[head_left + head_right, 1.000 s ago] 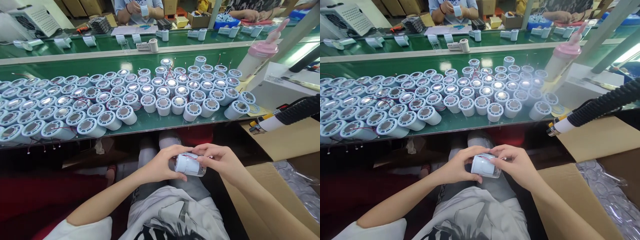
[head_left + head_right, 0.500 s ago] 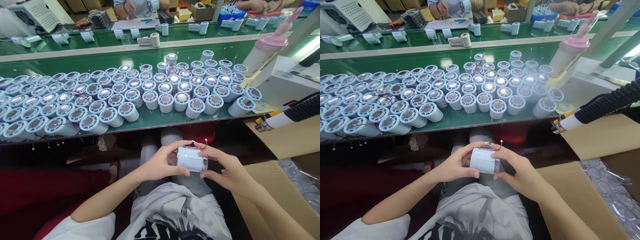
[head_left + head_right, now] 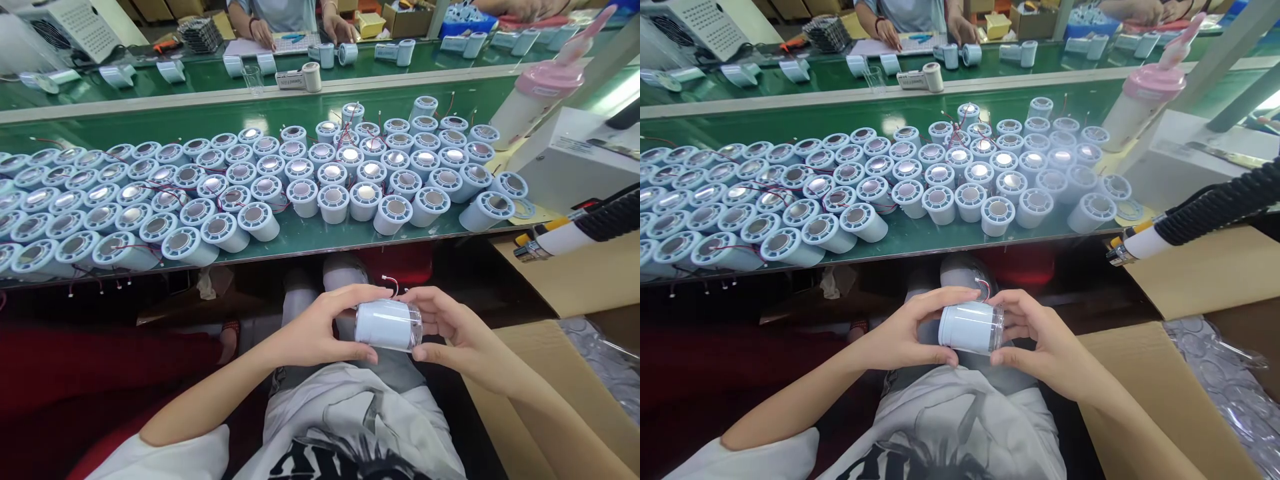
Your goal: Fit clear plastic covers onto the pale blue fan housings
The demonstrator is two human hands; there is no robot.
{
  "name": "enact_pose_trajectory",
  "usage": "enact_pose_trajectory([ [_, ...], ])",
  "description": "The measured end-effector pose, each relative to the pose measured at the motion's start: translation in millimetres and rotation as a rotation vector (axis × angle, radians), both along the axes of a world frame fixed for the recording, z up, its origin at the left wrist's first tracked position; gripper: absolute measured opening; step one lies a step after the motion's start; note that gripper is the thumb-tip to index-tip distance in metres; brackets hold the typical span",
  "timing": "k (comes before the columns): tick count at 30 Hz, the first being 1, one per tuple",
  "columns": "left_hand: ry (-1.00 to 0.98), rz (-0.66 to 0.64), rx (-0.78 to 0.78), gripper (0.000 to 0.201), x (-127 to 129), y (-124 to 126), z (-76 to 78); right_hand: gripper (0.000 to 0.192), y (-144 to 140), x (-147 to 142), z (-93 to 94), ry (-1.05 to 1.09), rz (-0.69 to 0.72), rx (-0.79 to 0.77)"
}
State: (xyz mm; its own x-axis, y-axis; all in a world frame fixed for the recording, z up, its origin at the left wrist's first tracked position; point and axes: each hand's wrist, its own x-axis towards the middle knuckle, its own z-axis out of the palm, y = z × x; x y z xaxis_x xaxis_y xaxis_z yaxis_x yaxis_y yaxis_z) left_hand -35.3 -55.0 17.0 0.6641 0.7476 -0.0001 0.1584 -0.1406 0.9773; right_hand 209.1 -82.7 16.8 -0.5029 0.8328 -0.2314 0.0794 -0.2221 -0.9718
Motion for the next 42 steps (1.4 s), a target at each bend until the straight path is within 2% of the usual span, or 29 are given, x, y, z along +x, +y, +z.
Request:
enact_pose_trajectory([
  [7, -0.026, -0.043, 0.09, 0.078, -2.4, 2.3, -3.7, 0.046, 0.9, -4.3, -3.9, 0.159, -0.047, -0.244],
  [22, -0.02, -0.076, 0.173, 0.077, -4.0, 2.9, -0.9, 0.048, -1.7, -19.2, -10.0, 0.258, -0.131, -0.538],
  [28, -0.032, -0.086, 0.164, 0.075, -3.0, 4.4, -2.6, 0.062, 0.6, -19.4, -7.3, 0.293, -0.028, -0.725],
  [31, -0.048, -0.069, 0.148, 0.068, -1.4, 3.7, -2.1, 0.071, 2.3, -20.4, -9.0, 0.243, 0.026, -0.755],
  [33, -0.051, -0.046, 0.091, 0.064, -0.2, 2.2, 0.0, 0.076, 2.0, -20.9, -11.7, 0.176, 0.023, -0.68],
  [35, -0.047, -0.022, -0.004, 0.062, 0.7, 0.4, 2.8, 0.071, 0.3, -19.7, -14.5, 0.073, -0.052, -0.474],
  [38, -0.053, 0.005, -0.166, 0.062, 1.9, -1.7, 6.7, 0.032, -4.0, -14.2, -17.7, -0.105, -0.197, 0.03],
  [39, -0.059, 0.012, -0.21, 0.062, 2.2, -2.0, 7.6, 0.026, -5.4, -11.8, -18.4, -0.141, -0.209, 0.216],
  [41, -0.061, 0.022, -0.274, 0.063, 2.6, -1.8, 9.1, 0.047, -7.6, -7.4, -19.5, -0.164, -0.145, 0.533],
  [42, -0.054, 0.019, -0.292, 0.063, 2.6, -1.4, 9.8, 0.053, -8.4, -5.7, -19.6, -0.166, -0.101, 0.631],
])
